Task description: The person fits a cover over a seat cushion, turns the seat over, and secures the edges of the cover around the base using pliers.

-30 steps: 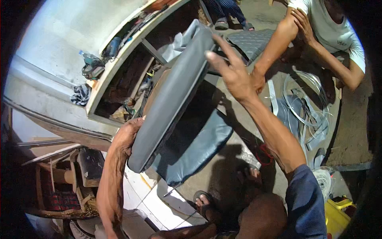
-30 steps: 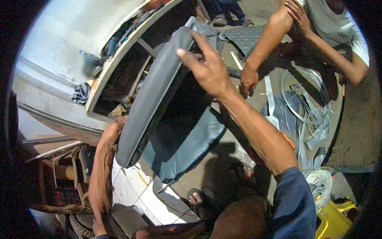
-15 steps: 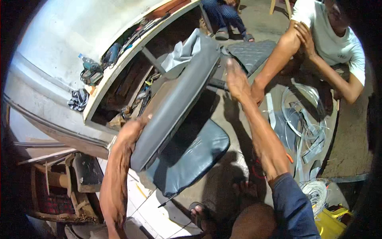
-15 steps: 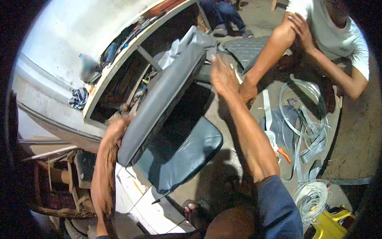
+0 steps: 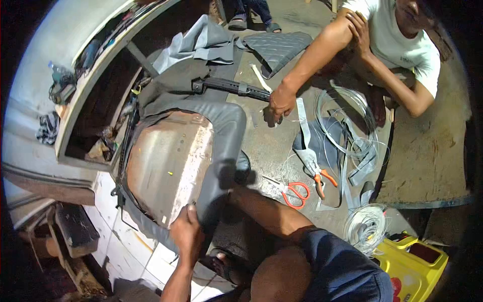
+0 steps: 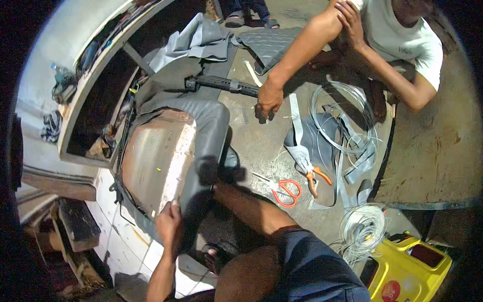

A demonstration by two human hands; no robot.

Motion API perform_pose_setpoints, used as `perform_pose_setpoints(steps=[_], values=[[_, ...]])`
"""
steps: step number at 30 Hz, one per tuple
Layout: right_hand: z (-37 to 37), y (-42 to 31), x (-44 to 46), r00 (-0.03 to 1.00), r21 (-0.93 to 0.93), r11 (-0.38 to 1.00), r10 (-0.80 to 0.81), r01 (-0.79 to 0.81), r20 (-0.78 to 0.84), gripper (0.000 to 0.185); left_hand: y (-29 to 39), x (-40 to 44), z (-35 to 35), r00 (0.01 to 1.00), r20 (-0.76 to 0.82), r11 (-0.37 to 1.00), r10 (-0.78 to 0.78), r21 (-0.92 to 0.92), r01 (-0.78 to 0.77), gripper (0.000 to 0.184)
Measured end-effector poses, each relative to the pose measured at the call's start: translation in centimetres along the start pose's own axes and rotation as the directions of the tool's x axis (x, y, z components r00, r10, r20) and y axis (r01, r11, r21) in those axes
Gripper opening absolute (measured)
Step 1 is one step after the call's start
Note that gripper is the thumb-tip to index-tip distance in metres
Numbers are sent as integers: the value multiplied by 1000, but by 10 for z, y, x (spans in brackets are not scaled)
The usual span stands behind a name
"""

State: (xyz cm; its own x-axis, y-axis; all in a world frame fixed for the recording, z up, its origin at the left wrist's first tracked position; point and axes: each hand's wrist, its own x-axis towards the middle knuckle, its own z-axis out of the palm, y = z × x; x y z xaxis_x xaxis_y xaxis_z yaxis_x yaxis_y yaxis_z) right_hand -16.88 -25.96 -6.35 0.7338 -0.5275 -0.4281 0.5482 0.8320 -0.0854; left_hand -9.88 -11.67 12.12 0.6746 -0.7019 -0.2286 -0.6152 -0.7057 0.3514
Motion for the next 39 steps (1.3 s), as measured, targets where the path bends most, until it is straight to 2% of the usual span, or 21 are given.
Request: perform_pose_setpoints(steps=[3,5,6,7,8,9,10,11,12,14,15,21,25,28,29,30,31,32,33,38,39], values=[[-25,-12,-8,938,61,998,-31,11,344,46,-5,7,47,992,10,992,-126,-12,126,46],[-23,-19,-42,903,57,998,-35,12,428,42,-16,12,84,1000,2,991,16,-131,-15,46],[-21,-21,-58,994,-219,972,-99,86,-50,44,-17,10,96,1000,21,989,8,-151,-5,46],[-19,-25,-66,845,-493,870,-273,12,-461,46,-16,12,107,992,78,988,100,-124,-89,44],[-47,-28,-75,856,-570,822,-297,3,-424,51,-20,16,113,978,125,983,167,-97,-156,43],[-46,-49,-103,880,-896,392,-322,-211,-348,49,-27,22,120,988,135,995,80,-76,-70,40],[-35,-61,-145,804,-978,-209,-581,5,128,45,-33,25,126,989,145,998,-8,-54,16,37],[-36,-71,-163,783,-967,-254,-606,-23,140,40,-40,24,146,976,196,994,97,38,-106,37],[-37,-82,-183,762,-954,-296,-630,-54,152,37,-34,26,142,958,280,998,-57,-20,65,38],[-59,-115,-189,790,-979,205,-598,-13,-136,41,-41,23,173,989,-129,921,66,-374,-110,20],[-88,-135,-186,757,-959,274,-610,-76,-234,41,-40,18,184,991,-111,913,77,-392,-115,19],[73,-95,-145,912,-938,-329,-342,111,227,35,-9,26,167,998,24,847,-56,-529,60,10],[205,26,-103,904,-721,-548,289,425,314,28,-18,18,168,999,-24,813,-36,-581,15,10],[237,147,-99,654,-456,-556,752,695,81,13,-24,5,166,999,-32,791,-24,-612,-1,9],[202,175,-82,359,-315,-301,922,900,146,24,-27,0,165,999,-29,782,-25,-623,1,9],[170,208,-74,253,-85,-271,952,959,-174,34,-35,-7,159,999,-26,775,-34,-632,9,9],[160,257,-81,83,-249,-101,993,963,-85,41,-37,-11,161,999,-22,768,-31,-641,9,9],[137,297,-90,-28,-101,11,985,995,-169,43,-43,-16,158,999,-25,763,-37,-646,12,9],[80,327,-93,-133,-138,137,991,981,35,43,-49,-21,156,999,-26,759,-42,-651,15,9],[1,406,-96,-133,61,129,989,990,68,35,-63,-46,150,1000,-8,747,-27,-665,15,9],[12,404,-89,-168,111,176,982,978,-83,31,-69,-51,147,1000,-9,751,-21,-660,10,9]])
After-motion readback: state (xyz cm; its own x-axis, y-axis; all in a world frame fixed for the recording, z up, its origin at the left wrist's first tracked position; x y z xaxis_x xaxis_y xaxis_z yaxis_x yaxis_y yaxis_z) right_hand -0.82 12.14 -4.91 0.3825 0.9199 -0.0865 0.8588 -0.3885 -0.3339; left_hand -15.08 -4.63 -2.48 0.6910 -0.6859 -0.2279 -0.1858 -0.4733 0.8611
